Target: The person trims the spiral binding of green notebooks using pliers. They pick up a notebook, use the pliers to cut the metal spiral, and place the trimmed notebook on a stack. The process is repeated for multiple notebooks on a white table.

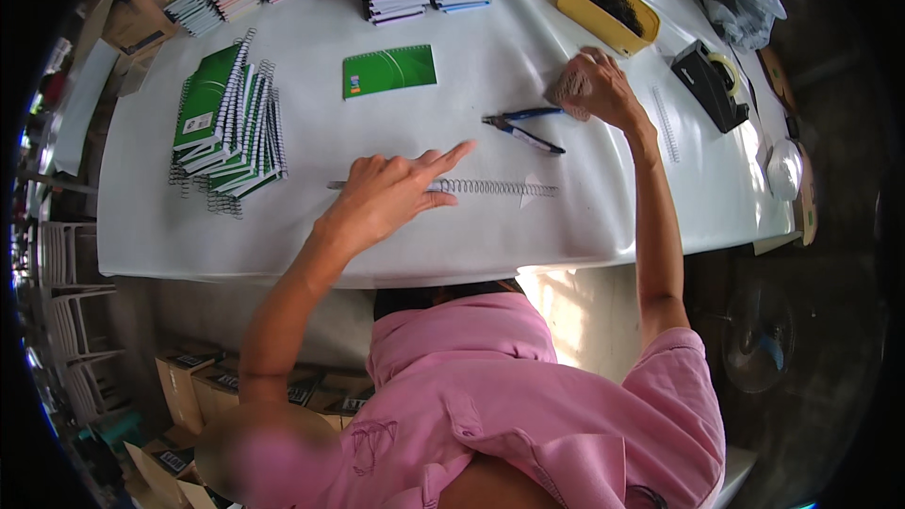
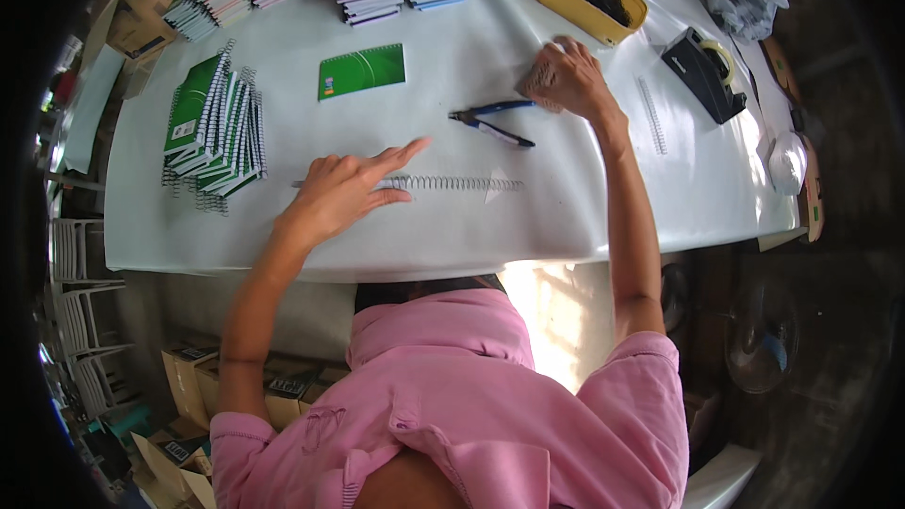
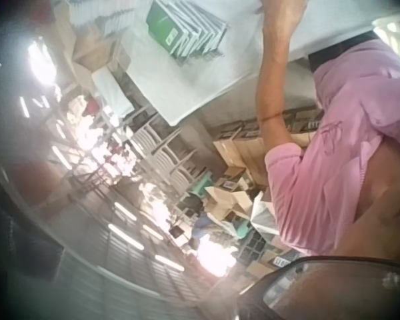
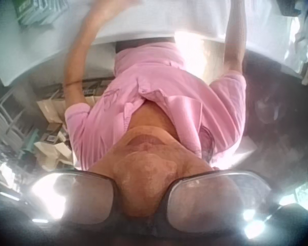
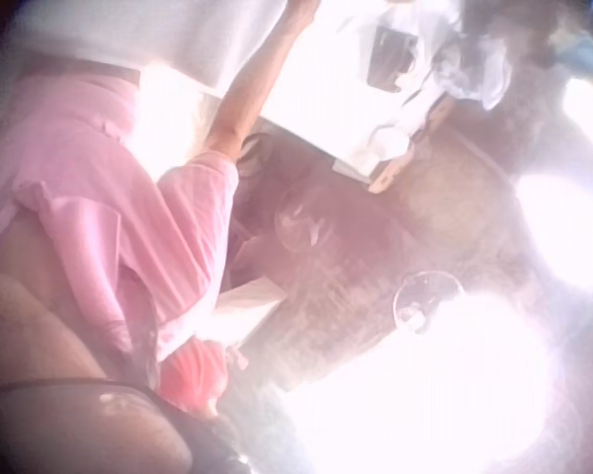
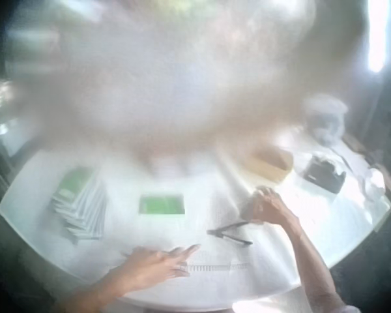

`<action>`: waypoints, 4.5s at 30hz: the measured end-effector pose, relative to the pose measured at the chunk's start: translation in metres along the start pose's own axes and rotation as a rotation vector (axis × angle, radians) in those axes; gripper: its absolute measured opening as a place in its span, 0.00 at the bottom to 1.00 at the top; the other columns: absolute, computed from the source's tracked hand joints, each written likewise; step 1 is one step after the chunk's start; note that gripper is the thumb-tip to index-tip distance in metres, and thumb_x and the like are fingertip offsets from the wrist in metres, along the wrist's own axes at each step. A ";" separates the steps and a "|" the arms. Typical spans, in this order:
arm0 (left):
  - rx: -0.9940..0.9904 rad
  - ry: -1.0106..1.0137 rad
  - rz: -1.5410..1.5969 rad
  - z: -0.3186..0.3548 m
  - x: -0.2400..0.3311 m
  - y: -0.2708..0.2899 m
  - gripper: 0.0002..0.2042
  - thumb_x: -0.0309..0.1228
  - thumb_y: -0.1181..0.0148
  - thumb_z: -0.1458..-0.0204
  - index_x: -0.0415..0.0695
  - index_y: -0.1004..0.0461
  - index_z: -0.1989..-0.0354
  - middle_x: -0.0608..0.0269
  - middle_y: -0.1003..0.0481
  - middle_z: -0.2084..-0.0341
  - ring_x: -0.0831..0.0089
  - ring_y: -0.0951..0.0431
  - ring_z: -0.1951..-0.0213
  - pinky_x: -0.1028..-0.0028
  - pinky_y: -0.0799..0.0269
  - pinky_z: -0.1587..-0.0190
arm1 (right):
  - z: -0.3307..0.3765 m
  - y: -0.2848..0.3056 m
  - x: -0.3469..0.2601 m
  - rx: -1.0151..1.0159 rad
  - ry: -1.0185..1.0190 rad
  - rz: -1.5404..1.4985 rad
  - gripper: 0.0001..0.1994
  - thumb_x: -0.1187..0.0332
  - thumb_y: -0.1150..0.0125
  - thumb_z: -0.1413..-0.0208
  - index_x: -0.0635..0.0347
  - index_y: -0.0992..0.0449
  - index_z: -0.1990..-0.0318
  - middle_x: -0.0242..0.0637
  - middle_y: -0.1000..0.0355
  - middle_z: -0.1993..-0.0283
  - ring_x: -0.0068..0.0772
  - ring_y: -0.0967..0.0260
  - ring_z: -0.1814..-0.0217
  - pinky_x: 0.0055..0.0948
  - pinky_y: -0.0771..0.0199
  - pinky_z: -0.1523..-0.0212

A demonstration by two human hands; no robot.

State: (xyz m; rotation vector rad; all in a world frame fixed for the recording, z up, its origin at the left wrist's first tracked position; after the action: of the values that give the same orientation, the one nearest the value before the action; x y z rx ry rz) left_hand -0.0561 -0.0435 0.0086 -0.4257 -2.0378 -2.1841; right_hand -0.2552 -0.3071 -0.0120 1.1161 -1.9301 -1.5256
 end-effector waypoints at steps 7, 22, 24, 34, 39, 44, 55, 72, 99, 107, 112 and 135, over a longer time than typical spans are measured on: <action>0.016 -0.191 0.015 -0.010 0.009 -0.020 0.29 0.51 0.48 0.45 0.64 0.42 0.34 0.62 0.25 0.51 0.59 0.19 0.70 0.62 0.22 0.69 | 0.000 0.042 0.007 0.140 -0.181 -0.264 0.27 0.80 0.33 0.59 0.58 0.34 0.49 0.46 0.30 0.53 0.51 0.32 0.50 0.39 0.31 0.52; -0.016 -0.113 -0.071 0.009 -0.017 -0.013 0.36 0.55 0.48 0.46 0.59 0.49 0.30 0.60 0.28 0.49 0.56 0.20 0.71 0.59 0.24 0.72 | -0.021 -0.001 -0.120 -0.545 0.265 -0.434 0.23 0.67 0.28 0.61 0.49 0.23 0.52 0.48 0.41 0.34 0.52 0.41 0.34 0.42 0.43 0.31; 0.128 0.008 -0.151 0.019 -0.025 -0.004 0.37 0.54 0.46 0.47 0.56 0.48 0.30 0.59 0.28 0.49 0.56 0.20 0.71 0.59 0.24 0.72 | -0.027 0.012 -0.125 -0.441 0.258 -0.572 0.21 0.68 0.31 0.56 0.53 0.23 0.51 0.49 0.38 0.37 0.52 0.37 0.37 0.41 0.41 0.32; 0.084 0.207 -0.094 0.013 -0.064 0.034 0.42 0.56 0.40 0.52 0.51 0.47 0.31 0.49 0.24 0.81 0.49 0.21 0.74 0.56 0.25 0.67 | -0.062 0.005 -0.160 -0.813 0.345 -1.178 0.26 0.50 0.40 0.45 0.64 0.22 0.50 0.43 0.24 0.54 0.38 0.31 0.50 0.33 0.35 0.45; 0.072 0.159 -0.061 -0.004 -0.077 0.039 0.41 0.59 0.42 0.53 0.51 0.44 0.32 0.49 0.26 0.84 0.48 0.22 0.75 0.57 0.26 0.66 | -0.075 -0.018 -0.147 -0.772 0.248 -1.200 0.29 0.47 0.37 0.49 0.67 0.22 0.52 0.46 0.25 0.54 0.38 0.31 0.50 0.33 0.35 0.45; -0.001 0.171 0.043 -0.018 -0.070 0.026 0.43 0.61 0.44 0.54 0.50 0.44 0.32 0.51 0.30 0.87 0.50 0.24 0.77 0.57 0.26 0.64 | -0.066 -0.028 -0.140 -0.784 0.188 -1.021 0.29 0.47 0.37 0.49 0.66 0.22 0.51 0.45 0.24 0.52 0.38 0.30 0.50 0.33 0.35 0.44; -0.009 0.261 0.012 -0.016 -0.063 0.030 0.44 0.61 0.43 0.55 0.49 0.44 0.32 0.49 0.26 0.77 0.49 0.23 0.66 0.55 0.30 0.58 | -0.062 -0.025 -0.136 -0.775 0.105 -1.111 0.34 0.44 0.38 0.51 0.71 0.24 0.50 0.50 0.25 0.52 0.44 0.29 0.48 0.34 0.34 0.44; 0.160 0.348 0.034 -0.009 -0.080 0.029 0.41 0.54 0.33 0.61 0.68 0.41 0.34 0.54 0.20 0.67 0.51 0.21 0.63 0.58 0.27 0.58 | -0.078 -0.052 -0.138 -0.798 0.008 -1.297 0.38 0.41 0.35 0.56 0.69 0.24 0.50 0.51 0.28 0.47 0.43 0.32 0.42 0.34 0.38 0.39; 0.607 0.271 1.031 -0.005 -0.114 -0.015 0.44 0.19 0.31 0.58 0.51 0.48 0.31 0.58 0.26 0.49 0.76 0.28 0.46 0.75 0.23 0.47 | -0.095 -0.051 -0.161 -0.647 -0.123 -1.062 0.39 0.36 0.33 0.62 0.65 0.21 0.52 0.45 0.32 0.49 0.39 0.35 0.45 0.33 0.35 0.46; 0.382 0.139 1.169 -0.001 -0.129 -0.020 0.32 0.37 0.36 0.46 0.43 0.40 0.34 0.59 0.28 0.44 0.74 0.31 0.42 0.73 0.34 0.43 | -0.086 0.002 -0.133 -0.493 -0.022 -0.876 0.28 0.45 0.36 0.51 0.63 0.21 0.53 0.47 0.28 0.51 0.44 0.31 0.48 0.35 0.35 0.44; 0.377 -0.010 1.256 0.008 -0.109 -0.005 0.32 0.42 0.40 0.44 0.42 0.40 0.34 0.54 0.32 0.41 0.66 0.39 0.35 0.66 0.45 0.35 | -0.036 -0.007 -0.082 0.101 0.056 -0.059 0.16 0.59 0.33 0.49 0.57 0.21 0.56 0.45 0.30 0.48 0.46 0.37 0.40 0.40 0.40 0.40; 0.672 0.276 0.639 0.022 -0.055 0.005 0.26 0.23 0.46 0.43 0.47 0.40 0.34 0.58 0.27 0.46 0.69 0.23 0.51 0.70 0.28 0.51 | 0.046 0.028 -0.226 0.153 0.174 -0.467 0.17 0.66 0.36 0.47 0.55 0.27 0.49 0.41 0.33 0.58 0.42 0.31 0.66 0.39 0.29 0.64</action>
State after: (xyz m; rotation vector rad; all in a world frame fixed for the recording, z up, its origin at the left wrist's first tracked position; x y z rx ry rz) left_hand 0.0003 -0.0278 -0.0012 -0.5428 -1.9592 -1.0608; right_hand -0.1679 -0.0962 0.0328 1.8022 -1.7704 -1.4537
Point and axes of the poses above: each hand's wrist, its own z-axis away from the middle knuckle, its own y-axis out of the back of the hand, x = y × z, the point moved 4 cm from there along -z, towards the middle knuckle
